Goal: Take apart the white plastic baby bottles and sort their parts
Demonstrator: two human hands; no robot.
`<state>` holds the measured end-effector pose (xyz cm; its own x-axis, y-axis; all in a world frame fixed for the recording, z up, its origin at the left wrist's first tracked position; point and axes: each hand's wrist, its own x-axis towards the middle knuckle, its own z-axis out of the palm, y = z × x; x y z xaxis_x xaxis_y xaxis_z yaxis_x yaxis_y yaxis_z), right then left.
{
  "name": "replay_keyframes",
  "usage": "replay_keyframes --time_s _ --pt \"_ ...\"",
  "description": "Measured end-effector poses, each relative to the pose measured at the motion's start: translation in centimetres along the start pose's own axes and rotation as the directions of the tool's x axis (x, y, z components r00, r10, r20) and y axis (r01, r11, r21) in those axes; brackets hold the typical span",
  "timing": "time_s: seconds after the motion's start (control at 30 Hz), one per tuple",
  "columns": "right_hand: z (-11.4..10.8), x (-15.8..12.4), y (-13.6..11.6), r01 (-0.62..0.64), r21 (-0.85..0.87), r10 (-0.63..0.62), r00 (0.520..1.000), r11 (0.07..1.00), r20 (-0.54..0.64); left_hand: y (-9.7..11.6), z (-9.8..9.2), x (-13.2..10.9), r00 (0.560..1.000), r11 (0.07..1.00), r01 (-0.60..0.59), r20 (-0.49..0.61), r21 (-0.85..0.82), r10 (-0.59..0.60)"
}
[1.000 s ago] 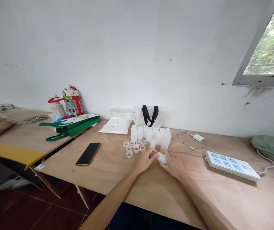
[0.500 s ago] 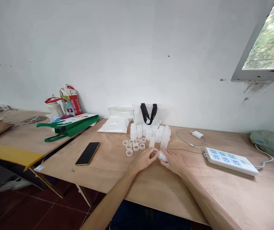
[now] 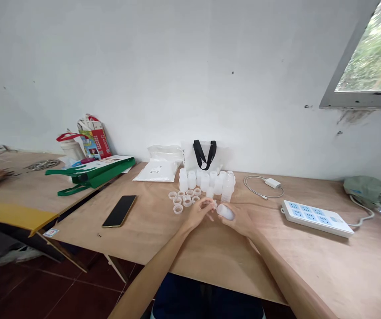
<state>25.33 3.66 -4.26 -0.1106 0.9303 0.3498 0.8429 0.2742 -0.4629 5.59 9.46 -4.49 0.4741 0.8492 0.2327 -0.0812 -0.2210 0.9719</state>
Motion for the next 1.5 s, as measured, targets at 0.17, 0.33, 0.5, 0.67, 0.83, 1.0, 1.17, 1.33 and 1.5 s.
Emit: replay_keyframes --time_s 0.17,0.33,0.5,0.67,0.83,1.0,1.17,1.33,1.5 --pt "-0.1 0.1 0.7 -0.090 0.183 0.091 0.996 0.979 0.007 0.1 -1.2 0.3 0.988 1.000 -0.001 -0.153 -0.003 0.001" --pt "0.4 0.2 1.1 -0.167 0.054 0.171 0.982 0.985 -0.080 0.5 -1.0 -1.0 0.999 0.772 -0.044 0.009 0.634 0.049" --pt "0.5 0.2 1.5 -0.184 -0.019 0.180 0.976 0.983 -0.121 0.9 -1.2 -1.5 0.997 0.664 -0.065 0.067 0.745 0.022" --pt "0.4 0.3 1.5 -0.212 -0.021 0.208 0.971 0.977 -0.121 0.6 -1.9 -1.1 0.986 0.696 -0.153 0.154 0.702 0.061" --pt "0.4 0.3 1.4 -0.234 -0.014 0.231 0.968 0.972 -0.100 0.6 -1.5 -1.1 0.982 0.713 -0.187 0.149 0.676 0.116" --pt "0.5 0.3 1.5 -0.211 -0.026 0.206 0.970 0.977 -0.133 2.3 -0.8 0.5 0.943 0.761 -0.155 -0.135 0.630 0.305" --pt "0.8 0.5 1.7 -0.209 -0.004 0.207 0.971 0.978 -0.115 4.8 -0.3 4.2 0.883 0.743 -0.102 -0.284 0.661 0.374" --pt "0.7 0.5 1.6 -0.208 -0.049 0.200 0.971 0.977 -0.130 4.9 -0.4 5.6 0.925 0.662 -0.057 -0.210 0.747 0.316" --pt "0.6 0.5 1.4 -0.198 -0.050 0.192 0.976 0.979 -0.100 4.7 -0.7 5.4 0.916 0.729 -0.067 -0.248 0.681 0.315"
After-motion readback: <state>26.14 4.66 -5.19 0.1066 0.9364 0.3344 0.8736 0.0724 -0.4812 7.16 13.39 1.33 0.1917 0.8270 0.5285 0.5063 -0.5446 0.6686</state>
